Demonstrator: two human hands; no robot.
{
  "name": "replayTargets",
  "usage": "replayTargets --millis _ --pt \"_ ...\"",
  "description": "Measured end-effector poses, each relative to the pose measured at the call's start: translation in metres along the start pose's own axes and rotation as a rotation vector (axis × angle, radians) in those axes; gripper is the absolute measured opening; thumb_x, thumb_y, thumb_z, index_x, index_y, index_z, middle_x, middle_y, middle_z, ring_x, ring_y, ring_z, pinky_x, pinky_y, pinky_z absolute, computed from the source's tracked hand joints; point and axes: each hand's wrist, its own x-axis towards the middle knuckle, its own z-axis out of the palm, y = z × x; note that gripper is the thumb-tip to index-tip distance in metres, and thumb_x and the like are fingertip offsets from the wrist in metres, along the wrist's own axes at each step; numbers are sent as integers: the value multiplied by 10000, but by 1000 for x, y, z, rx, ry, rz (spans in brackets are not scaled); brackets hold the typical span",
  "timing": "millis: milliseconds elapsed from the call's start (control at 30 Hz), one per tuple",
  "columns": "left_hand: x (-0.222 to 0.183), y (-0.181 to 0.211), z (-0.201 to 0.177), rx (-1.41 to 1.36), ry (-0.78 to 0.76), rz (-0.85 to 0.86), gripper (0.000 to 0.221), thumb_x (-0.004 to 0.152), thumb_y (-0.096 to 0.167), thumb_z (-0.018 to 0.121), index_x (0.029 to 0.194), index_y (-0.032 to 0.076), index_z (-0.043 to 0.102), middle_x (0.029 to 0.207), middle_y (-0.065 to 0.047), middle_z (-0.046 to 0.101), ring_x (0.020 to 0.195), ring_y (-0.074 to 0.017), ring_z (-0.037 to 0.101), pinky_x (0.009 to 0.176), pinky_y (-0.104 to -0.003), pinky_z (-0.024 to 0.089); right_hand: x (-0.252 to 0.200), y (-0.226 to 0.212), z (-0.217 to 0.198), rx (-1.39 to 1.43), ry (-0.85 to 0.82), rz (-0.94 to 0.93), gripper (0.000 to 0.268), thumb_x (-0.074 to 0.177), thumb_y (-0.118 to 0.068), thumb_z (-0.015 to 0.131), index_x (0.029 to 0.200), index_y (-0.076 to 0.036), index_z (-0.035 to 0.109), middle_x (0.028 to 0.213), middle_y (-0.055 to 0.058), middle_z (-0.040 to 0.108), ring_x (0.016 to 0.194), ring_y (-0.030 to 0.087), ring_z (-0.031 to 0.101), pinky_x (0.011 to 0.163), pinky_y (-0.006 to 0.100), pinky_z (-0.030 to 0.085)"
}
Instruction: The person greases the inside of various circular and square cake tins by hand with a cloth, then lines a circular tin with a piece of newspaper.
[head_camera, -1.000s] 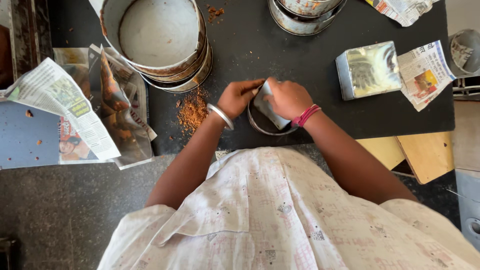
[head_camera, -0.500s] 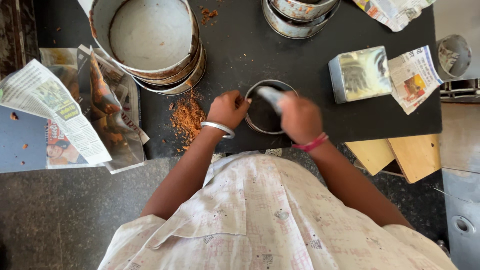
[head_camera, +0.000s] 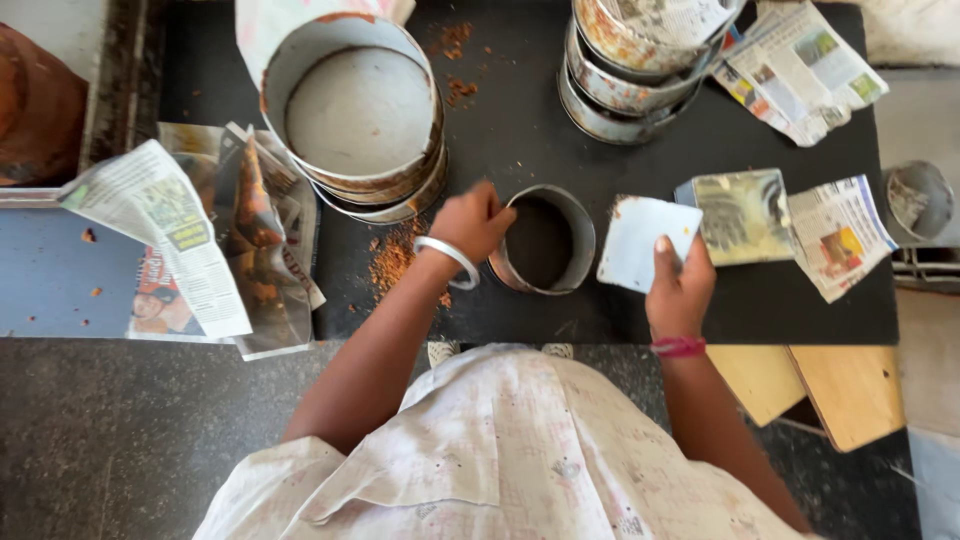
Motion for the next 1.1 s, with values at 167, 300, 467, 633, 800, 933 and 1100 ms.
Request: replayTargets --millis 167,300,467,633,800,933,1100 --pt "-1 57 -36 14 338 342 507 739 232 804 1151 91 545 1077 -139 670 1018 -370 656 910 -458 528 -18 18 -1 137 26 197 323 1086 -218 610 1273 44 623 1116 49 695 997 96 603 896 288 512" --pt "16 47 1 584 486 631 532 887 119 716 1394 193 569 1277 -80 600 1254 -304 537 1116 -473 425 -15 27 -4 154 20 296 288 1048 -177 602 1238 35 645 1086 44 707 957 74 614 865 277 519" --pt "35 6 20 829 441 606 640 819 141 689 1429 276 548 1153 -74 621 1121 -270 567 987 -557 430 -14 26 -14 161 28 261 274 1050 -181 615 1214 34 660 1049 41 706 923 74 602 836 273 515" --pt "14 38 -11 350 441 393 681 724 147 847 1339 179 556 1126 -90 631 1106 -314 608 982 -482 478 -25 28 -27 50 40 292 276 1042 -192 627 1194 34 671 1006 45 719 886 72 609 799 278 520" --pt "-7 23 16 -579 101 -157 567 807 103 774 1314 78 522 1016 -118 746 963 -199 728 874 -315 577 -24 35 -42 -309 -50 365 274 981 -182 685 1179 7 672 963 153 751 859 200 704 782 355 543" --pt "-15 -11 92 -770 38 -330 477 845 103 808 1252 -5 585 1092 -134 708 996 -216 682 894 -339 554 -10 38 -37 -388 -27 42 386 944 -146 705 1281 11 602 1095 228 727 1027 339 733 846 402 561" --pt "-30 -17 109 -755 127 -19 493 852 76 810 1266 -28 564 1189 -168 680 1118 -252 658 973 -360 523 8 19 -38 -642 -188 -134 519 885 -102 700 1363 24 543 1159 287 692 1014 429 696 834 468 551"
